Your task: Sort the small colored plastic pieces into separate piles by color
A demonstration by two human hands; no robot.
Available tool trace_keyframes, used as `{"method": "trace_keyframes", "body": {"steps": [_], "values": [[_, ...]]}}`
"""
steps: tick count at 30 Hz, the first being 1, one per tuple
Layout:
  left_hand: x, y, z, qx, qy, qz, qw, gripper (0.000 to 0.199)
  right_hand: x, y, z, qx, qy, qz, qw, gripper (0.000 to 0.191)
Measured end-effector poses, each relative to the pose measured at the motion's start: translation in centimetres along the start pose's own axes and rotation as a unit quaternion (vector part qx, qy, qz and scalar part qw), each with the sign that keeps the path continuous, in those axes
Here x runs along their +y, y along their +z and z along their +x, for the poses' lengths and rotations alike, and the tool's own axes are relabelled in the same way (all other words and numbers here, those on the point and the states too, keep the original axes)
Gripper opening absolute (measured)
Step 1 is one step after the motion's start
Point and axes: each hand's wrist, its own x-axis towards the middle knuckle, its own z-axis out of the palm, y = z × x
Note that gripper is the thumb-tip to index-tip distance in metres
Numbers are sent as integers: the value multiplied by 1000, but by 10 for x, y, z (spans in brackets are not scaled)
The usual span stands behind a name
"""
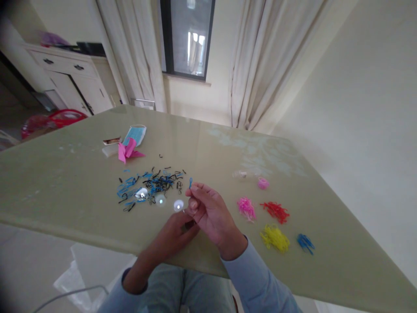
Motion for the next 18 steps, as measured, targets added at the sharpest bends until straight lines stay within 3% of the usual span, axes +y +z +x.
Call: {"method": "trace_keyframes", "body": {"steps": [10, 18], "values": [[2, -3, -2, -11, -5, 21, 1000, 14, -9, -20, -17, 52, -64, -14, 997, 25], [0, -5, -4, -5, -1, 39, 999, 19, -33, -59, -64, 118, -140, -60, 981, 23]]}}
